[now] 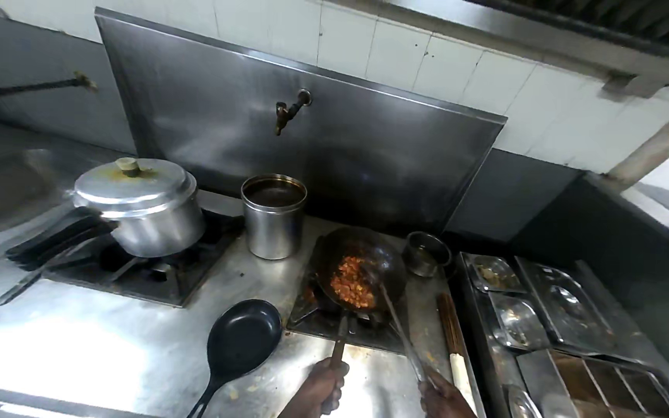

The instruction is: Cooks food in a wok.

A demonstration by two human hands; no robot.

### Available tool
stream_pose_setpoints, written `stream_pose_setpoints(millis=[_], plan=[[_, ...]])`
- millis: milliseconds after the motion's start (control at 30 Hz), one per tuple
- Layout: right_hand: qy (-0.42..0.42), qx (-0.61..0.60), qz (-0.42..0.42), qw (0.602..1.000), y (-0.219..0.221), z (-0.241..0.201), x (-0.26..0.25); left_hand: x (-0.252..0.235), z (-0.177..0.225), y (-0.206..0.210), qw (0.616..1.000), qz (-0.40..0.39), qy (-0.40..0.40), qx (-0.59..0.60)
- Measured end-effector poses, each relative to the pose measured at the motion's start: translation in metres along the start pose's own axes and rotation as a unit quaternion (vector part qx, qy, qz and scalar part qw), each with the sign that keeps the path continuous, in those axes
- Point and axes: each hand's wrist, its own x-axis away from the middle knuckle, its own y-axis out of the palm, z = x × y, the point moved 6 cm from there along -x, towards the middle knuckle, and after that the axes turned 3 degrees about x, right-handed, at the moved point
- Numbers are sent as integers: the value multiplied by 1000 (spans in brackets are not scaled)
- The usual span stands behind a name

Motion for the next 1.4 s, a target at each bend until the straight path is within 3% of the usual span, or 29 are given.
stream_pose_setpoints(millis=[133, 300, 400, 500, 567, 633, 733, 800, 933, 1033, 1167, 1267, 1400], plan=[[-22, -12, 77, 997, 20, -31, -51, 1, -1, 2, 1000, -2, 10, 6], [15, -36, -41, 998, 48, -44, -86, 2, -2, 2, 1000, 8, 18, 1], [-4, 73, -129, 989, 43, -37, -64, 3, -1, 3, 1000, 12, 17, 4], [0, 155, -162, 975, 10, -26, -30, 1, -1, 2, 1000, 7, 17, 8], [10, 258, -143, 955, -23, -25, -16, 1, -1, 2, 1000, 5, 16, 6], [10, 410, -79, 908, -46, -35, -8, 1, -1, 2, 1000, 2, 15, 5], [22, 544, 19, 839, -41, -46, -10, 0, -2, 2, 1000, 6, 10, 5], [9, 513, 62, 856, -26, -31, -24, -2, -4, 2, 1000, 3, 11, 7], [-85, 293, 89, 948, 13, 22, -26, 8, 0, 10, 999, -5, 2, 53], [-103, 284, 105, 948, 36, 59, -16, 17, 6, 19, 997, -12, 0, 73], [-69, 309, 60, 947, 44, 86, -20, 7, 0, 10, 999, 2, 8, 51], [-56, 279, 32, 958, 34, 87, -24, 1, -1, 4, 999, 6, 12, 30], [-78, 173, 24, 982, 29, 57, -23, 1, 0, 3, 1000, 3, 10, 22]])
